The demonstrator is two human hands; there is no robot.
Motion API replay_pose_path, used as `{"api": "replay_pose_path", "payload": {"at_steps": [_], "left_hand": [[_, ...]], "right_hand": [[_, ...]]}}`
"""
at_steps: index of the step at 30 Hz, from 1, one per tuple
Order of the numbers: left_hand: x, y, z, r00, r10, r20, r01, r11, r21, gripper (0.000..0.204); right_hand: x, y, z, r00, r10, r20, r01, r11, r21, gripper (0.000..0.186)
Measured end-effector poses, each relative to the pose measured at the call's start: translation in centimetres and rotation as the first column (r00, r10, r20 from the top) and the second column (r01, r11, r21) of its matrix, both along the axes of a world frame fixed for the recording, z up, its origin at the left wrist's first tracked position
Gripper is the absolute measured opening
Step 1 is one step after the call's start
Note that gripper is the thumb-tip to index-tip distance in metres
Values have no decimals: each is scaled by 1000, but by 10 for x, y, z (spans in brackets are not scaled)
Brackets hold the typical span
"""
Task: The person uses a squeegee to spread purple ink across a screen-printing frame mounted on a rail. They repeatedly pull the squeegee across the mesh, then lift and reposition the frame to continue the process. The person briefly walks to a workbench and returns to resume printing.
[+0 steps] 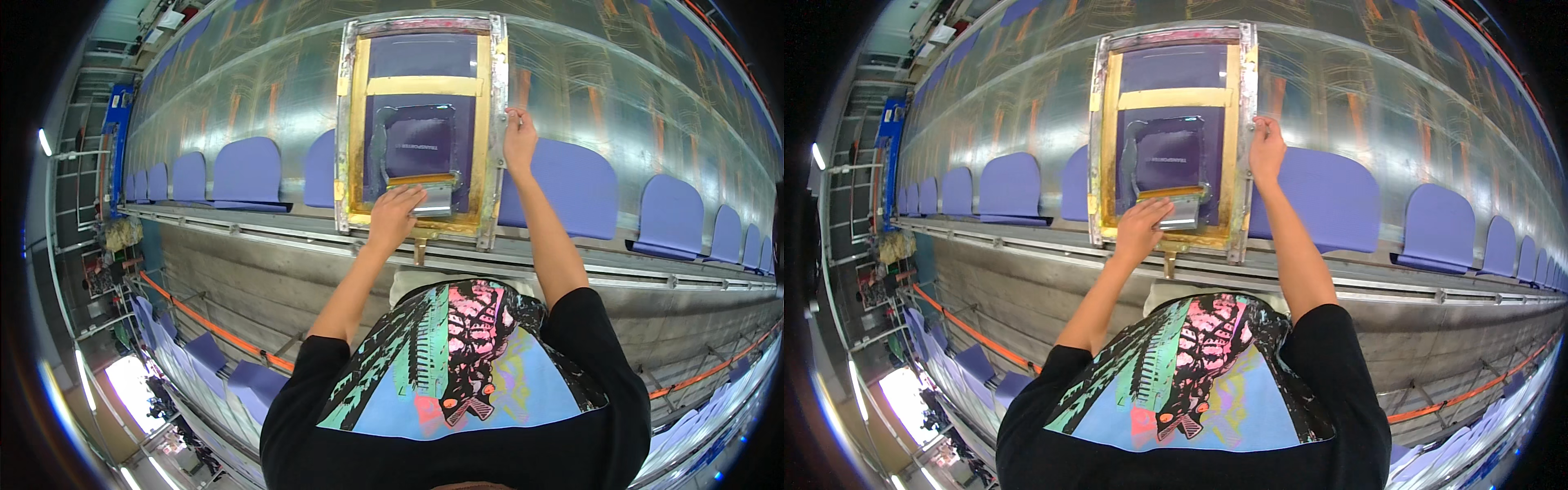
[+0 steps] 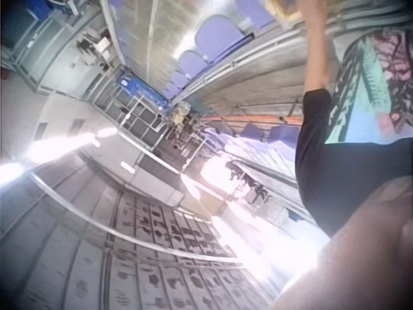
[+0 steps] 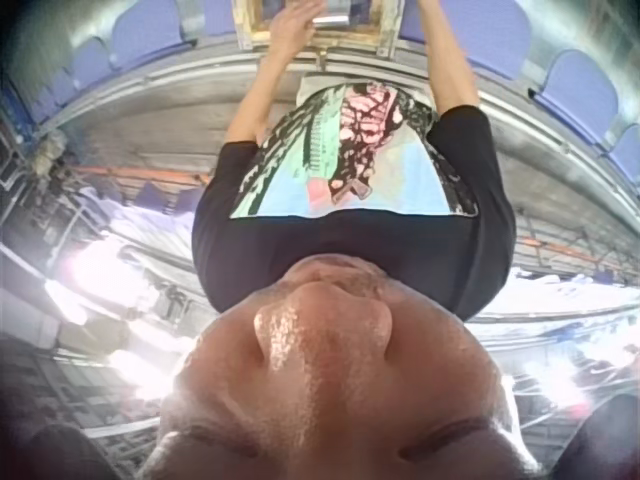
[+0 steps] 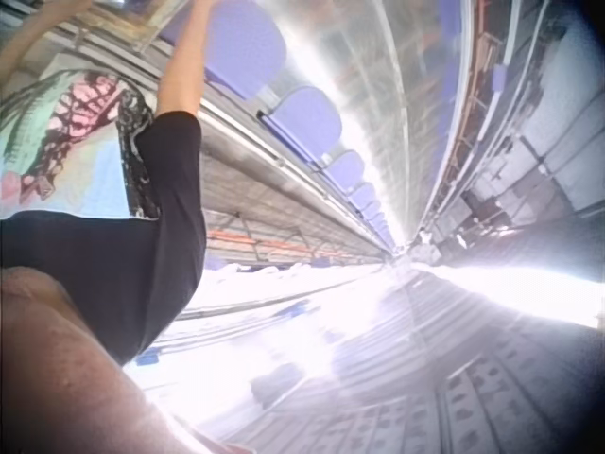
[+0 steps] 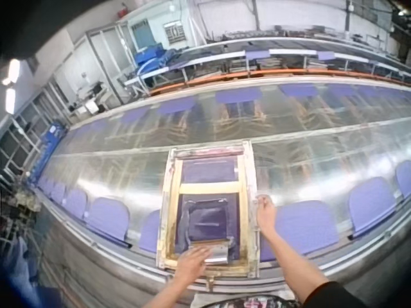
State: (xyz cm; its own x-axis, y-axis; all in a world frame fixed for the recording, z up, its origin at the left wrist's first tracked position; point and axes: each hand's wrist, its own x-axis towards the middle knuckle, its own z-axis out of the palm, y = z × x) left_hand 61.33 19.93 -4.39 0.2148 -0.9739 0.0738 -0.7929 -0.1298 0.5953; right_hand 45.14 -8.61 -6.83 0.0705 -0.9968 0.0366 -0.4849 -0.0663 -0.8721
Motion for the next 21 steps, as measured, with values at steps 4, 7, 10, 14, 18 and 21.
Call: {"api": "replay_pose_path", "payload": {"at_steps": [4,7,10,14,18,21], "left_hand": [[8,9,-3,999,37,36,-37,999,-11,65],[4,13,-14,996,88,14,-87,996,-8,63],[6,15,-14,997,35,72,-32,998,-47,62],[7,26,-17,986,-27,162,40,996,-75,59],[26,-7,-29,977,-18,210,45,991,-123,56],[77,-103,29,994,97,-45,-94,994,61,44]], "right_hand": [[17,-1,11,1000,16,13,-18,996,86,23],[15,-3,5,999,37,-12,-36,998,49,22],[12,-22,-4,999,6,-39,-8,997,-72,21],[11,-30,-2,995,-11,-95,8,999,-37,21],[4,-25,-6,998,-3,-68,-2,998,-68,22],[5,-25,-4,997,-5,-71,-1,996,-84,23]]}}
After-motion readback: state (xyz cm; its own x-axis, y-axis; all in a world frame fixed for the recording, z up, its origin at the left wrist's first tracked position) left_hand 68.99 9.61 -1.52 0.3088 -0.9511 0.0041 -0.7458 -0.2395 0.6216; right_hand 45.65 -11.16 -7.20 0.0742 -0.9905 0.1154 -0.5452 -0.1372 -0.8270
